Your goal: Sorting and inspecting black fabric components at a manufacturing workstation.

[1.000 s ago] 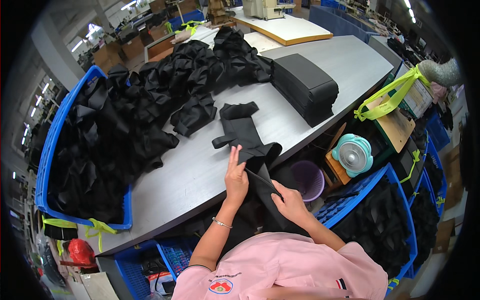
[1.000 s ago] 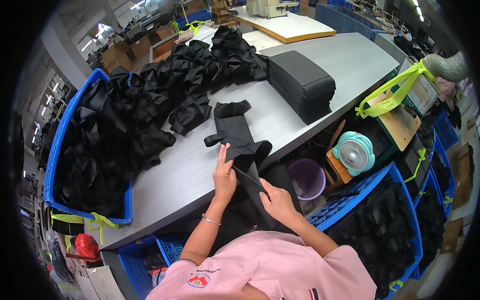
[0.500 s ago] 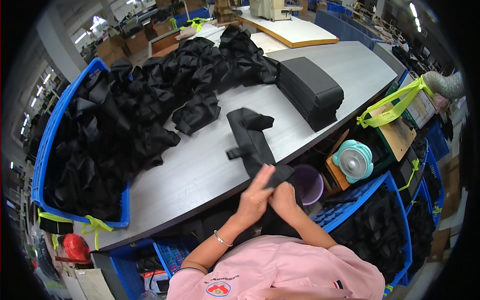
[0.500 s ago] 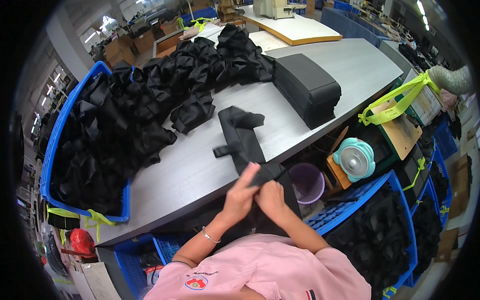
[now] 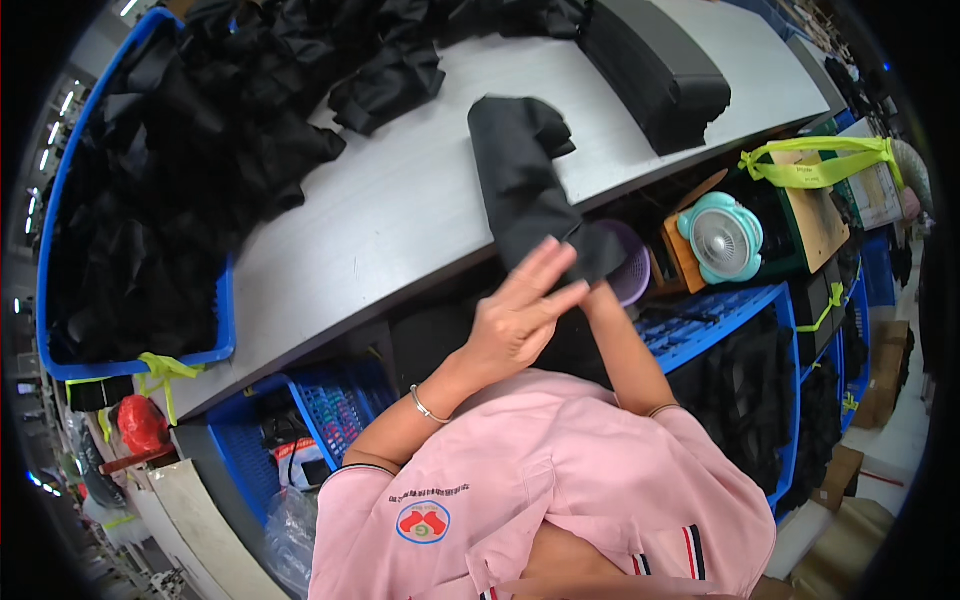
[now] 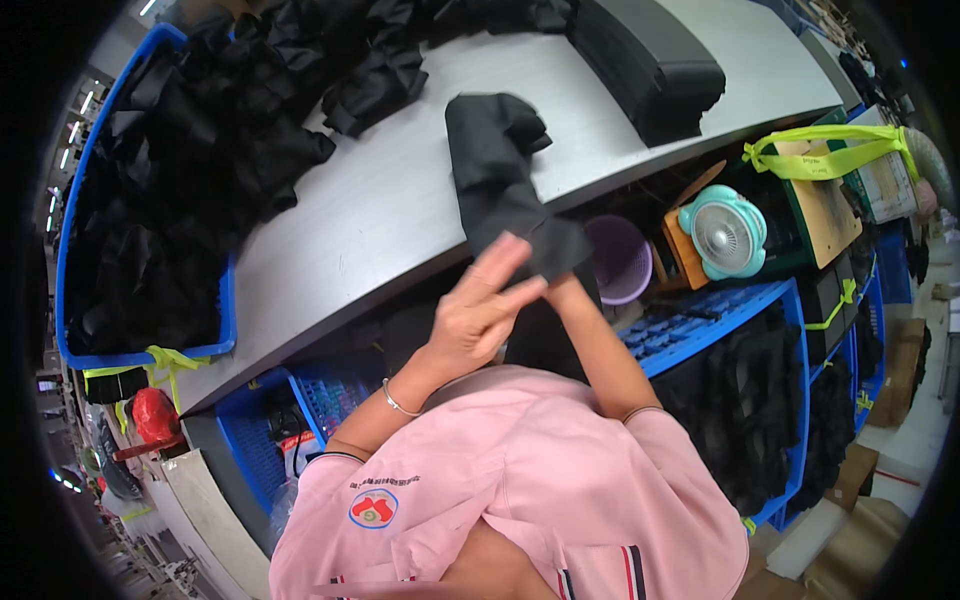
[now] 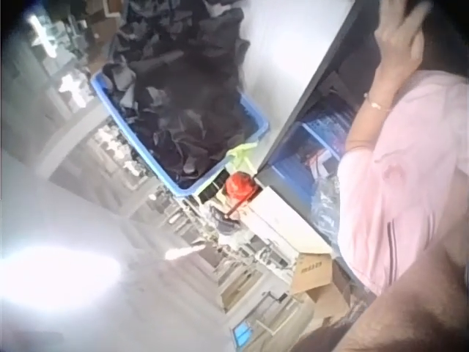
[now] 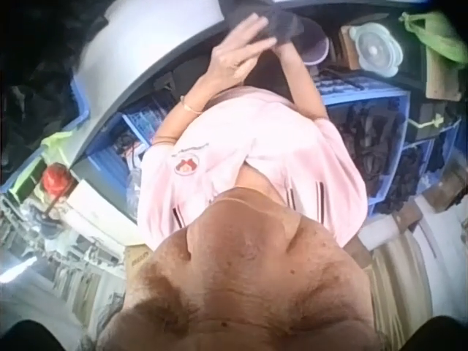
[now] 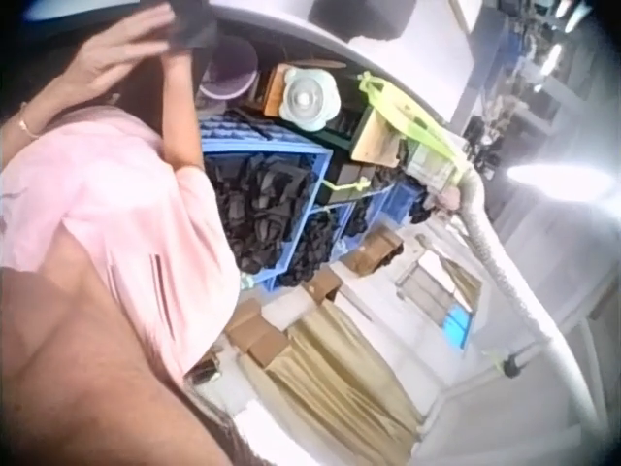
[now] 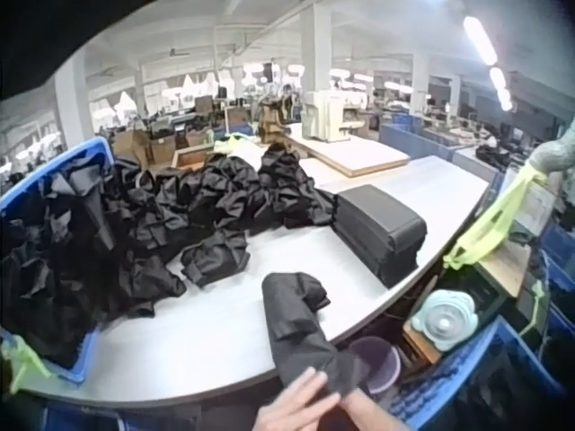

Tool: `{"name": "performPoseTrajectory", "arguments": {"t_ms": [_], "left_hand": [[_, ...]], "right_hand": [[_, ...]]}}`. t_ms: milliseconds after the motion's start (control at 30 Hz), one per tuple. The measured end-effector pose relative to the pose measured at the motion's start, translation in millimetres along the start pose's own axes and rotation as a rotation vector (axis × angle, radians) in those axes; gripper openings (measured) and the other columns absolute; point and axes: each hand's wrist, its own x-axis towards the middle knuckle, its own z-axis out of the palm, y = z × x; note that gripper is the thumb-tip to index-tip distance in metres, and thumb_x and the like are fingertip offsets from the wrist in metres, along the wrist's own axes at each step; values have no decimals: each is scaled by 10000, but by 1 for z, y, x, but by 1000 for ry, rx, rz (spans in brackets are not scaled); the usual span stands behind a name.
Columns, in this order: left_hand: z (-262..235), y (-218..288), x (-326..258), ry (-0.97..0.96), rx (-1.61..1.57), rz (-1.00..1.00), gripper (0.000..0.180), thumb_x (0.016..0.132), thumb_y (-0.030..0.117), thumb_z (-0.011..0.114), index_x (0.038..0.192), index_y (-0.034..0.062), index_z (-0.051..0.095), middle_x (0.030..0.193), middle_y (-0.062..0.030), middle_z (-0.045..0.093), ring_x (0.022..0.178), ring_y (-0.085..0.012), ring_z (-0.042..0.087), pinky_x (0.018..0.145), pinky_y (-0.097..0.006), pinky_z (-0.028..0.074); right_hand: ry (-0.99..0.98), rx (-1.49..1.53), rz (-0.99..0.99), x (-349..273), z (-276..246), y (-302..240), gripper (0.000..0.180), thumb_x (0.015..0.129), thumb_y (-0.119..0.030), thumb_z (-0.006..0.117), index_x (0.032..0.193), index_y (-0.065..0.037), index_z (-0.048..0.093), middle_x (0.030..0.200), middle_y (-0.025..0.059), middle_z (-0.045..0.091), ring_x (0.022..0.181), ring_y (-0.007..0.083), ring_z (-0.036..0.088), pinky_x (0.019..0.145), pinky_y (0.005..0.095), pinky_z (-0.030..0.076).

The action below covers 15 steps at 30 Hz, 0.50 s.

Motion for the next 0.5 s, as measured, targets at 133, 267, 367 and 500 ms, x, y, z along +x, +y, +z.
{"name": "performPoseTrajectory", "arguments": {"t_ms": [133,267,367,500], "left_hand": [[-8,4,-24,292,30,-267,588,763,-41,664,1341,2,564,1520,-227,382,1288,-330,502,973,-376,487],[9,0,-16,338,93,-300,800,706,8,740,1446,29,438,1558,-221,300,1357,-369,393,1037,-422,422],[16,1,-3,428,93,-282,854,658,39,783,1441,36,444,1520,-214,342,1320,-387,399,1062,-441,391],[20,2,1,452,203,-197,670,676,-61,725,1321,63,592,1395,-137,494,1139,-289,509,908,-353,472]], "right_hand": [[262,775,263,14,1,-18,470,1036,-255,475,1435,-10,433,1401,126,534,1240,244,552,1045,363,463],[304,876,270,25,11,-59,467,1030,-257,486,1424,-9,447,1374,131,555,1208,254,576,1023,372,483],[316,1004,279,25,18,-76,432,990,-231,570,1359,-16,510,1231,94,626,1072,201,633,900,329,546],[334,1031,255,14,15,-65,423,976,-247,585,1333,-24,536,1210,90,638,1061,200,641,892,322,551]]}}
